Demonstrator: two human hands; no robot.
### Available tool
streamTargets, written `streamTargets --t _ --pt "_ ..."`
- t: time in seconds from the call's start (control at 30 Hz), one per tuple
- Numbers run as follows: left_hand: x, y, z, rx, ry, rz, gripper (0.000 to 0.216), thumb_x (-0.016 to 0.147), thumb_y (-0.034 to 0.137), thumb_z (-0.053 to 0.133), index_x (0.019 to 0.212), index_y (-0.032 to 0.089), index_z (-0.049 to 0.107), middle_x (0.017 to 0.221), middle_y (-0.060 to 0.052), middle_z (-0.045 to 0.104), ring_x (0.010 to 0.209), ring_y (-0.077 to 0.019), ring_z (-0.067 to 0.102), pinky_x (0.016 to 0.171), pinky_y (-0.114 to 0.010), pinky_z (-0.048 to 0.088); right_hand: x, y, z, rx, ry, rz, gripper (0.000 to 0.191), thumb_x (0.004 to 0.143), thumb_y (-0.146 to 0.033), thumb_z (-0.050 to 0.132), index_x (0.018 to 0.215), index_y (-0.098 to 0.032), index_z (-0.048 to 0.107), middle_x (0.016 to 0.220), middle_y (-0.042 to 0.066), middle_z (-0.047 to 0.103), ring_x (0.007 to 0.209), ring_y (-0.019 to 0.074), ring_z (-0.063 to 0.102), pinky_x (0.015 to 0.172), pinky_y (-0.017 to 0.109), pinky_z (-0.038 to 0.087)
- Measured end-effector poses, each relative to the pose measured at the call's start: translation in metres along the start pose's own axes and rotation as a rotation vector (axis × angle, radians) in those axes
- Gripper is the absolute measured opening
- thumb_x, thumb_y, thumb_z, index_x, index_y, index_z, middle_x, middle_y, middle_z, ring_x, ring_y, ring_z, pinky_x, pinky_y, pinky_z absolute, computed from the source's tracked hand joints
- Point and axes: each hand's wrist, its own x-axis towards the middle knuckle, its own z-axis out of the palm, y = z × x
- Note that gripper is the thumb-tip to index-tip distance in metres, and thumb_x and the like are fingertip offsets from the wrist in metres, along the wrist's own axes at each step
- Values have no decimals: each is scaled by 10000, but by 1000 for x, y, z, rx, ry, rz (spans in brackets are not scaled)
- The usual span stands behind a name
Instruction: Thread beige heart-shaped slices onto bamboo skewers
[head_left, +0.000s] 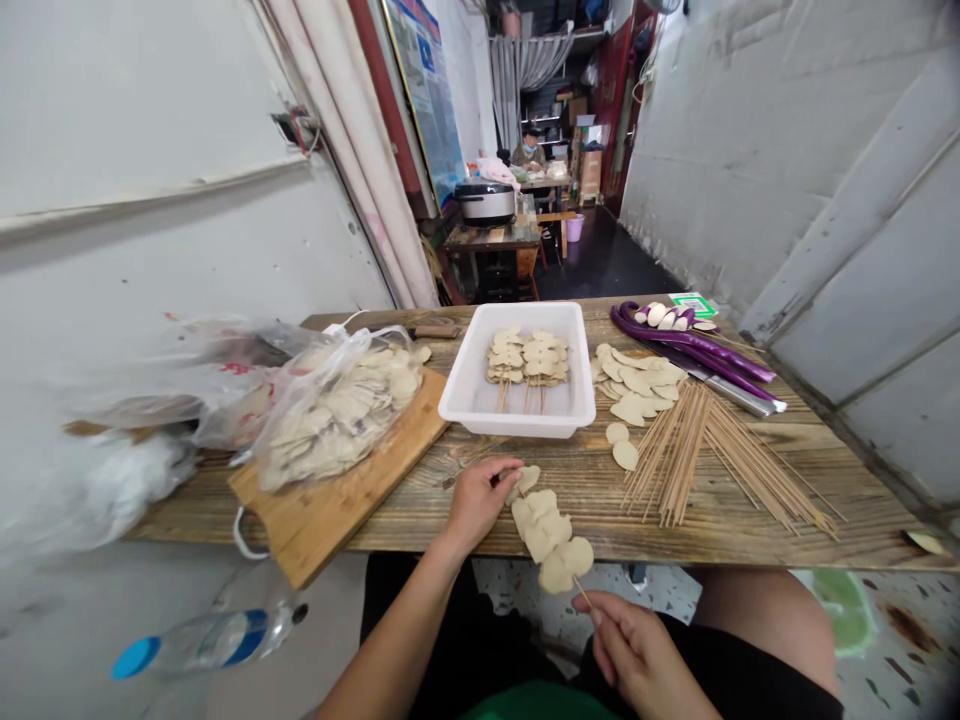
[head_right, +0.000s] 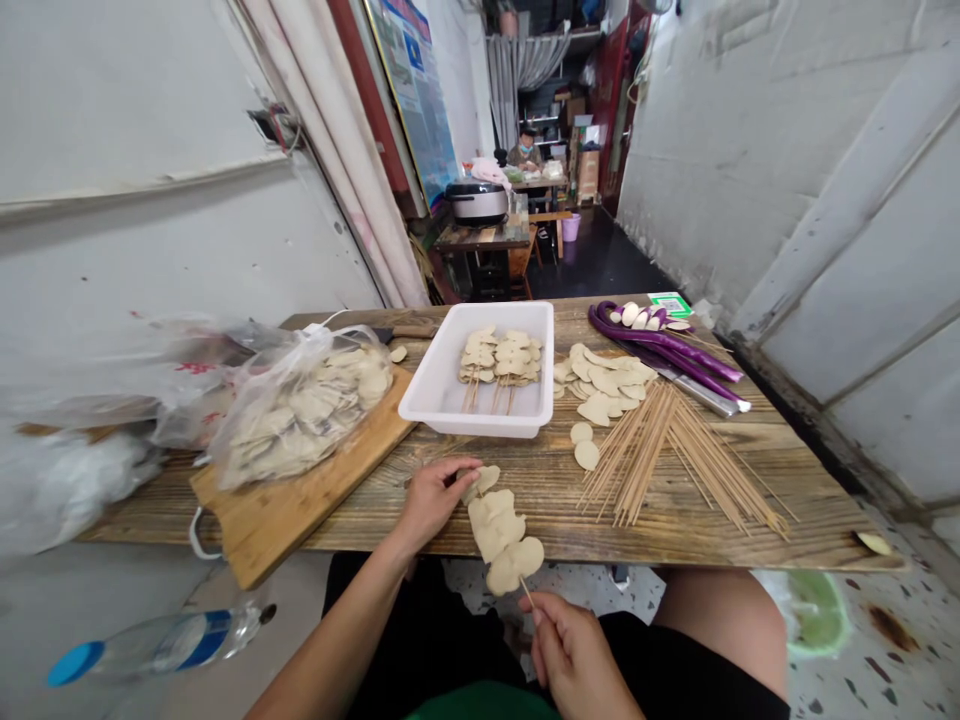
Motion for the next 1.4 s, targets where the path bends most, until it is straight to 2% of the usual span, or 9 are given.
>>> streamTargets --t 0.33,0.6,0.73,1.0,1.4 --pt "3 -11 -3 -17 33 15 220 823 270 517 931 200 695 962 -59 698 916 -186 625 863 -354 467 7 17 8 21 36 -133 610 858 -660 291 949 -136 590 476 -70 373 434 100 340 459 222 292" --pt "5 0 -5 -241 -35 -203 255 768 327 580 929 166 695 933 -67 714 840 -193 648 789 -326 496 6 23 5 -2 20 -163 635 855 -677 265 966 -140 586 471 -64 376 427 102 332 458 227 300" --pt "5 3 -6 -304 -34 -248 274 742 346 604 915 154 696 897 -70 715 804 -186 642 749 -307 493 5 28 4 -34 27 -195 648 870 -665 235 975 -133 591 487 -55 384 439 109 354 478 235 325" --pt "7 0 -5 -549 -129 -359 282 693 340 667 890 140 695 822 -62 710 701 -149 614 681 -271 469 4 35 3 -49 37 -258 658 884 -644 233 1009 -129 623 506 -33 413 462 122 393 503 250 363" --pt "9 3 -2 -719 -173 -477 355 595 350 757 859 118 707 750 -62 696 633 -128 572 624 -247 430 8 46 6 1 41 -232 593 899 -603 272 1042 -126 595 526 -40 413 470 117 387 492 235 355"
